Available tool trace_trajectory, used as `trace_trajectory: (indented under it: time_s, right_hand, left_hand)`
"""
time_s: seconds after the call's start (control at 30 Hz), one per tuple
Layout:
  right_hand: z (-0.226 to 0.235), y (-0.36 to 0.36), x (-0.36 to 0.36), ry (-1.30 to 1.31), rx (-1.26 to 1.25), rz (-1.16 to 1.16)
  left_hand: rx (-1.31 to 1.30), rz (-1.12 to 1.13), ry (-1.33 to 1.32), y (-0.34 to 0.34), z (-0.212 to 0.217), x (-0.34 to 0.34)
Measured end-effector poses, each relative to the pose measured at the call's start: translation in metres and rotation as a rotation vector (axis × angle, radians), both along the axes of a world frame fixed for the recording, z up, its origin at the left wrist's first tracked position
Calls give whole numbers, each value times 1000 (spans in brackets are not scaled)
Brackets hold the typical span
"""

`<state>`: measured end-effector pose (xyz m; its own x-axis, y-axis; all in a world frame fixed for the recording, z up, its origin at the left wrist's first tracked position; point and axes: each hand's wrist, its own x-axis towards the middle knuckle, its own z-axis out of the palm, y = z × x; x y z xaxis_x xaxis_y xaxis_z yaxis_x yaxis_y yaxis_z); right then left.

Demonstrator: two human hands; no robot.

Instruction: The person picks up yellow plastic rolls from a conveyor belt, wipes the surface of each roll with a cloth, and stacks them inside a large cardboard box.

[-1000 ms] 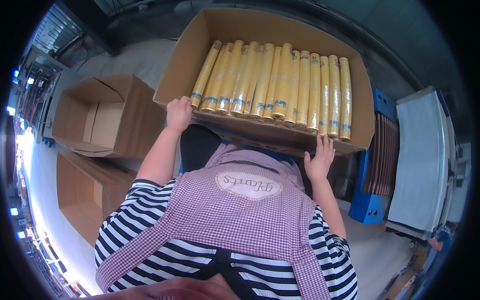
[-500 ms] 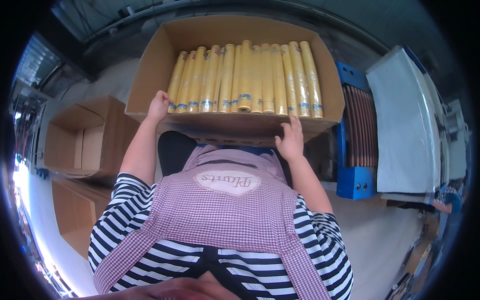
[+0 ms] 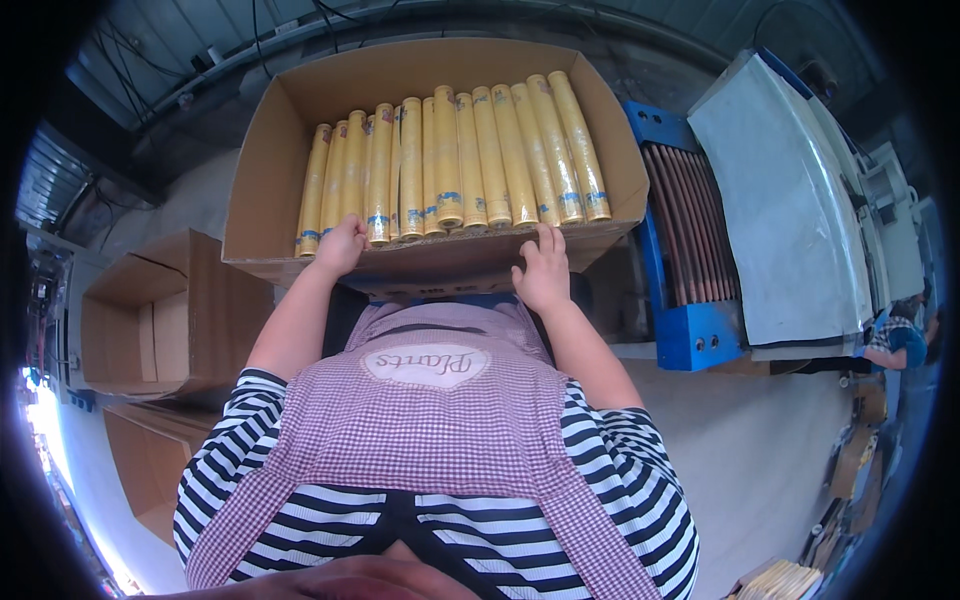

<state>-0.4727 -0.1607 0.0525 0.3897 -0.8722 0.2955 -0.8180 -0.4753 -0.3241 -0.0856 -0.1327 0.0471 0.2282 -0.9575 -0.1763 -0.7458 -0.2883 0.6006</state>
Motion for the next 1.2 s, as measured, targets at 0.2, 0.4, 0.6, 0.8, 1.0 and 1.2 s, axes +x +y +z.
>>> trace_trajectory:
  time_s: [0.2,0.4,0.6,0.8,1.0,1.2]
  right_hand:
    - [5,1,0,14,-45,17]
    - [4,5,2,28,-37,-5]
    - [2,1,3,0,-58,-3]
    - [36,-46,3,-5,184,-130]
    - [-46,-228,-8,198,766,-167]
    - [-164,-301,11,465,1021,-342]
  left_hand:
    - [58,-25,29,-5,1,5]
    - [50,-18,-4,0,7,0]
    - [53,-55,-156,0,0,2]
    - [259,-245,-102,14,0,-3]
    - [343,-266,-99,19,29,-18]
    - [234,-257,-76,20,24,-18]
